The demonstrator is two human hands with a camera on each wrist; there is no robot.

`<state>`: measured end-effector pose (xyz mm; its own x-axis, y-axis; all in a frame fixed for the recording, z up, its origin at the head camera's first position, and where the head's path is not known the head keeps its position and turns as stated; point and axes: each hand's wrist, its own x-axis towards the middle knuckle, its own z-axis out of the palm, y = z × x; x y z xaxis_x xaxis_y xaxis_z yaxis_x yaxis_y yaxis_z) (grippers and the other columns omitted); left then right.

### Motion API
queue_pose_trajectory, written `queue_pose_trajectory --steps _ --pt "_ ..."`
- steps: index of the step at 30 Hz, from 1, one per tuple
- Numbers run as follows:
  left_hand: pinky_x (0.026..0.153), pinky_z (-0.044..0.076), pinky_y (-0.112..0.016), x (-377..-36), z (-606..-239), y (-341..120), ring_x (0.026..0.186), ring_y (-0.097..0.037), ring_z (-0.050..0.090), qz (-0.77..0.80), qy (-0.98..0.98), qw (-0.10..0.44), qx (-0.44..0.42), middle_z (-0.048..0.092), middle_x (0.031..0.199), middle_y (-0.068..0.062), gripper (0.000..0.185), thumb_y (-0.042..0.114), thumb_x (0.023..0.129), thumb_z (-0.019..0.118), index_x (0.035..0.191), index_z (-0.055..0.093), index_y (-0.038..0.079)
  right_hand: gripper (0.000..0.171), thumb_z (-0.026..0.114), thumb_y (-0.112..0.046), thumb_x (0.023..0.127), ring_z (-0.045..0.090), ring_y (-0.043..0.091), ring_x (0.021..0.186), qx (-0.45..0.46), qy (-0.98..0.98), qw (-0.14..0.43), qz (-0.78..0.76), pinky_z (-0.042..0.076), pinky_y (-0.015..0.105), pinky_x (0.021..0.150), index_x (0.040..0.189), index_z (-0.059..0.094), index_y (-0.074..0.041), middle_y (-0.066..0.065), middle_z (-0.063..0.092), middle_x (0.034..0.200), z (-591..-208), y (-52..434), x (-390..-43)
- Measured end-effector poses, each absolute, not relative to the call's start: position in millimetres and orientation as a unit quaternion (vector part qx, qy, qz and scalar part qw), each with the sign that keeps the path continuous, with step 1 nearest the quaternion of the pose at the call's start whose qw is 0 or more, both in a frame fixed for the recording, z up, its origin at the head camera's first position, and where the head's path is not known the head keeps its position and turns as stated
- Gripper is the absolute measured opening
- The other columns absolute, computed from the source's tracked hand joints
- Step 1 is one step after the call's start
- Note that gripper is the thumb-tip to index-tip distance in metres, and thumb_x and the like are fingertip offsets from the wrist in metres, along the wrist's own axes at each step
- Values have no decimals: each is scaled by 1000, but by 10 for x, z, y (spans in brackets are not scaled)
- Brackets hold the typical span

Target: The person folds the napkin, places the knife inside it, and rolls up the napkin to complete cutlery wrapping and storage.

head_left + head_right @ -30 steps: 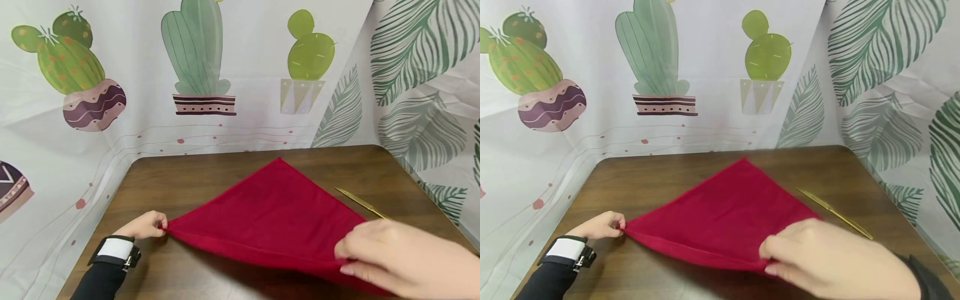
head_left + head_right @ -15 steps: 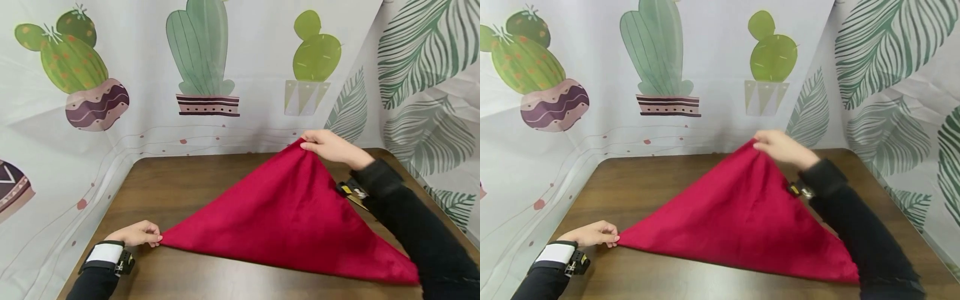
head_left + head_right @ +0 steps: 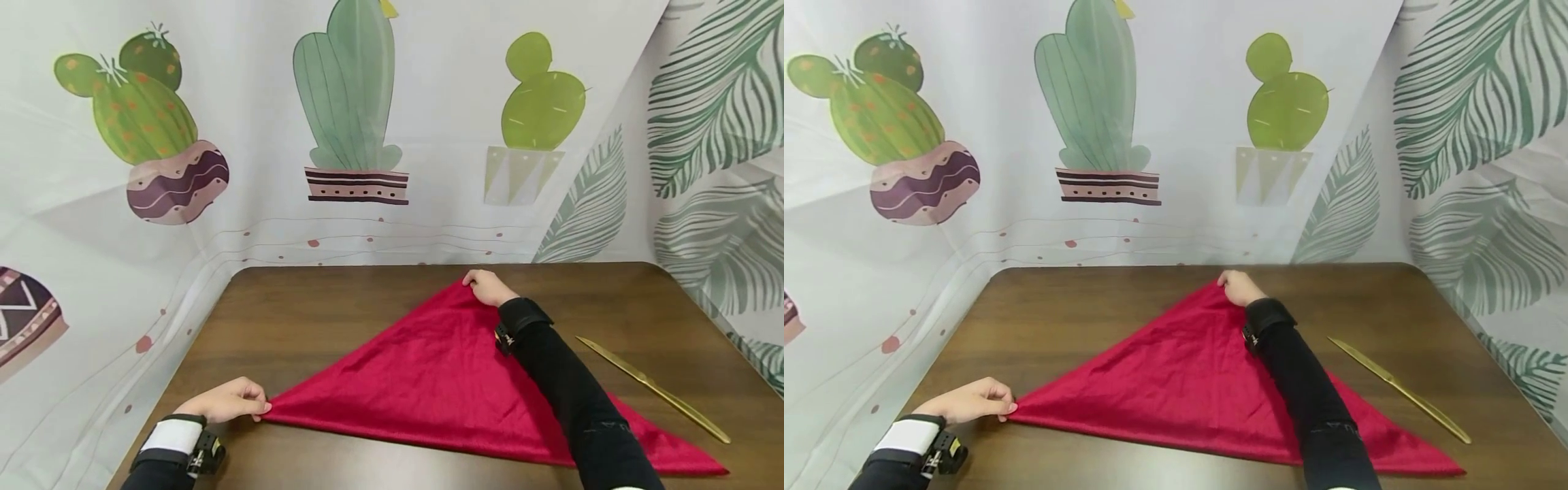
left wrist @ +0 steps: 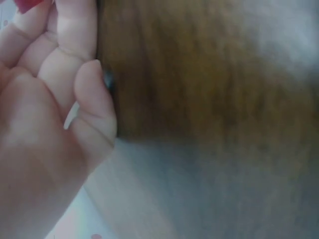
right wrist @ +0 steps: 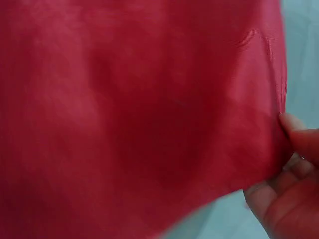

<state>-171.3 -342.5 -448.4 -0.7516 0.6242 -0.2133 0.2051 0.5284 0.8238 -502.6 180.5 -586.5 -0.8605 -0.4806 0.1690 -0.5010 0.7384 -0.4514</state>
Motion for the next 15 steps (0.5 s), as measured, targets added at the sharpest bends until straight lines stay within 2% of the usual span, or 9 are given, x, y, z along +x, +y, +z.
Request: queue_pose_trajectory --steps 2,5,8,11,13,14,15 --pt "46 31 -20 -1711 -4489 -3411 56 -1 44 413 839 252 249 57 62 7 21 11 85 53 66 58 2 17 50 -8 83 52 24 97 268 -930 -1 253 39 31 82 93 62 -13 8 60 95 -6094 1868 -5122" --pt "46 31 -19 -1715 -4474 -3404 56 -1 45 410 840 254 250 57 62 8 22 11 85 53 65 58 2 23 53 -5 75 52 24 97 276 -930 3 242 38 29 81 95 61 -13 8 60 95 -6285 1915 -5187" --pt "46 31 -18 -1725 -4453 -3417 55 1 44 409 839 254 255 56 61 9 23 10 84 53 63 57 2 27 55 -7 77 49 26 102 284 -929 -25 236 36 30 86 104 59 -9 11 58 102 -6252 1893 -5178" --pt "46 30 -18 -1736 -4444 -3419 55 2 42 421 829 256 264 53 60 11 21 7 82 53 62 55 1 29 60 -11 75 48 28 97 307 -922 -19 234 36 27 81 103 58 -8 12 57 98 -6158 1858 -5124" --pt "46 30 -17 -1743 -4448 -3409 55 3 41 429 822 259 270 50 60 13 20 6 80 55 61 53 0 31 64 -16 75 46 28 97 302 -923 -39 234 36 29 82 104 57 -9 11 56 96 -6064 1834 -5056" --pt "46 30 -16 -1745 -4451 -3404 55 4 40 434 818 262 270 49 60 13 21 5 79 55 60 52 -1 31 67 -16 73 45 28 93 307 -923 -25 229 36 28 78 101 57 -8 11 56 92 -6091 1834 -5057" --pt "45 29 -17 -1747 -4455 -3399 55 4 39 438 815 265 272 48 60 14 21 5 79 56 59 50 -1 34 68 -18 74 44 30 96 298 -927 -43 223 36 30 81 104 56 -8 12 55 94 -6092 1830 -5063"
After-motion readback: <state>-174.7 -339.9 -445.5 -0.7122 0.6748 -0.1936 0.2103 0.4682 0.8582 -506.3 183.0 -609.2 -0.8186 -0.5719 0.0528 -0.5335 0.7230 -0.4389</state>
